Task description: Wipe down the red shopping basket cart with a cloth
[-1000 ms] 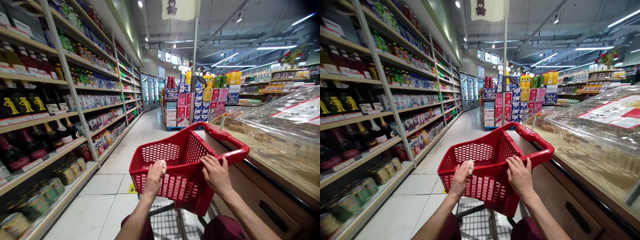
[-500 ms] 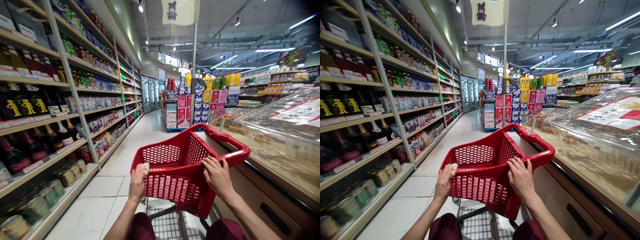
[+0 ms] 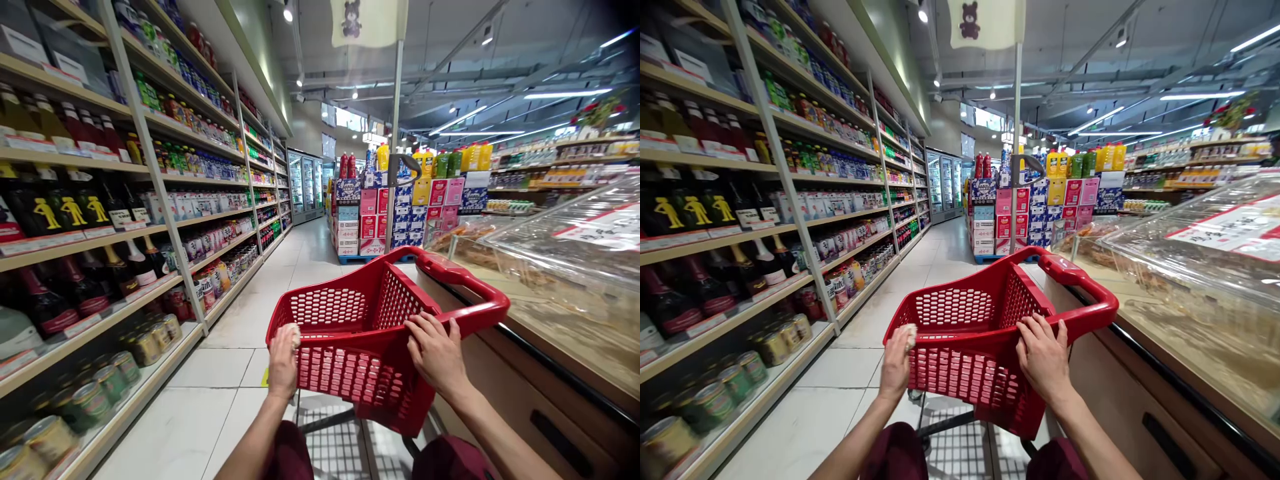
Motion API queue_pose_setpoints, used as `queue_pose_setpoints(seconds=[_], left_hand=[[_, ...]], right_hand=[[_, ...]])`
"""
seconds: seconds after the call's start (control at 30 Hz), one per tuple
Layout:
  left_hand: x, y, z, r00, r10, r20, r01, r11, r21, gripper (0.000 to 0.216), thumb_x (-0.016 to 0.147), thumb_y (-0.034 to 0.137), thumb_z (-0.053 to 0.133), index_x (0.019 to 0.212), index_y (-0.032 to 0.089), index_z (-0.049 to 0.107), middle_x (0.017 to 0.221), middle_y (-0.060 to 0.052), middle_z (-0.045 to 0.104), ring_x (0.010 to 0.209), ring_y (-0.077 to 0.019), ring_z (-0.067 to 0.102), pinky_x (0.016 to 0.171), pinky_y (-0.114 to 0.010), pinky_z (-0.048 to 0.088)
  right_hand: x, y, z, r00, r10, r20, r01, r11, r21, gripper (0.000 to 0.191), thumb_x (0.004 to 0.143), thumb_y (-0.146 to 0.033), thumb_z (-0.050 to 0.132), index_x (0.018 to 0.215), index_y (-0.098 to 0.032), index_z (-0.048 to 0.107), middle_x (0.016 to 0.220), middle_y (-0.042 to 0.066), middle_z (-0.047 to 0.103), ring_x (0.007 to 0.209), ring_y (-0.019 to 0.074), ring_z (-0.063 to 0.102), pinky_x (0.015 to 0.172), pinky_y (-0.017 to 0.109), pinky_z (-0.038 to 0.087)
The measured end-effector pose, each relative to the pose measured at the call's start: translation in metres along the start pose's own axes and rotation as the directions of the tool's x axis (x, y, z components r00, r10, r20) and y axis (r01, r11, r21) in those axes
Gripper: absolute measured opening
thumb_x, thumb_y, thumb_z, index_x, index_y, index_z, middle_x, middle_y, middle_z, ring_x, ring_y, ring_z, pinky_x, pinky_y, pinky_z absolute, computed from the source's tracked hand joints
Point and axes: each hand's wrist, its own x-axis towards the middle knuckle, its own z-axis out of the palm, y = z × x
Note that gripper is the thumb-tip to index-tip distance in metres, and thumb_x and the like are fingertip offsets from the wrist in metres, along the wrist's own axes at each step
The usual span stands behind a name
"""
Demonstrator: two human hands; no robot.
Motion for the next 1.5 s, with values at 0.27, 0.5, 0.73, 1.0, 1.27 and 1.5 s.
queue_pose_setpoints(seconds=[0.27,0.5,0.73,1.0,1.27,1.5], left_hand=[[0.006,0.025,0.011,0.995,0.072,0.067,-0.072,0.997,-0.015,0.053,0.079,0.002,0.028,0.128,0.017,0.037,0.129,-0.01,0.047,0.123,-0.0224,0.036,0.1,-0.047,0.036],[0.017,0.069,0.022,0.939,0.25,0.236,-0.223,0.965,-0.136,0.059,0.077,-0.003,0.027,0.131,0.02,0.032,0.133,-0.004,0.043,0.126,-0.0151,0.032,0.102,-0.042,0.034],[0.007,0.023,0.004,0.988,-0.033,0.149,0.032,0.999,0.008,0.049,0.08,0.003,0.027,0.125,0.015,0.042,0.13,-0.008,0.046,0.124,-0.0233,0.036,0.103,-0.047,0.032],[0.013,0.04,0.01,0.969,0.094,0.228,-0.082,0.995,-0.062,0.054,0.079,-0.001,0.024,0.125,0.02,0.041,0.129,-0.004,0.047,0.124,-0.0175,0.036,0.104,-0.045,0.031],[0.021,0.071,0.019,0.962,0.097,0.256,-0.069,0.991,-0.117,0.053,0.079,0.0,0.026,0.124,0.022,0.042,0.128,-0.003,0.049,0.123,-0.0157,0.037,0.103,-0.042,0.032],[0.035,0.106,0.022,0.912,0.073,0.404,-0.022,0.991,-0.13,0.059,0.076,0.017,0.04,0.133,0.008,0.024,0.137,-0.017,0.033,0.129,-0.0254,0.024,0.104,-0.052,0.022]], right_hand=[[0.0,0.002,-0.003,0.999,-0.024,0.034,0.023,1.0,0.019,0.029,0.079,-0.022,0.041,0.099,-0.021,0.062,0.107,0.004,0.063,0.106,0.0214,0.049,0.101,0.048,0.013],[0.0,0.002,-0.003,0.999,-0.02,0.038,0.02,1.0,0.011,0.03,0.079,-0.022,0.041,0.1,-0.021,0.062,0.107,0.005,0.063,0.106,0.0226,0.049,0.101,0.05,0.013],[-0.001,0.0,-0.003,0.999,-0.004,0.042,0.003,1.0,0.009,0.028,0.079,-0.023,0.042,0.099,-0.021,0.062,0.107,0.005,0.063,0.107,0.0229,0.049,0.101,0.05,0.012],[-0.001,0.002,-0.005,0.997,-0.033,0.068,0.033,0.999,0.005,0.03,0.079,-0.022,0.041,0.101,-0.021,0.06,0.109,0.004,0.062,0.109,0.0212,0.048,0.101,0.047,0.013],[0.002,-0.007,-0.005,1.0,-0.011,0.018,0.011,1.0,0.015,0.03,0.079,-0.024,0.042,0.102,-0.019,0.06,0.108,0.007,0.062,0.109,0.0243,0.048,0.101,0.051,0.014],[0.028,-0.083,0.009,0.94,-0.166,0.298,0.087,0.962,0.26,0.04,0.079,-0.031,0.044,0.118,-0.021,0.048,0.115,0.01,0.056,0.104,0.0214,0.051,0.093,0.042,0.028]])
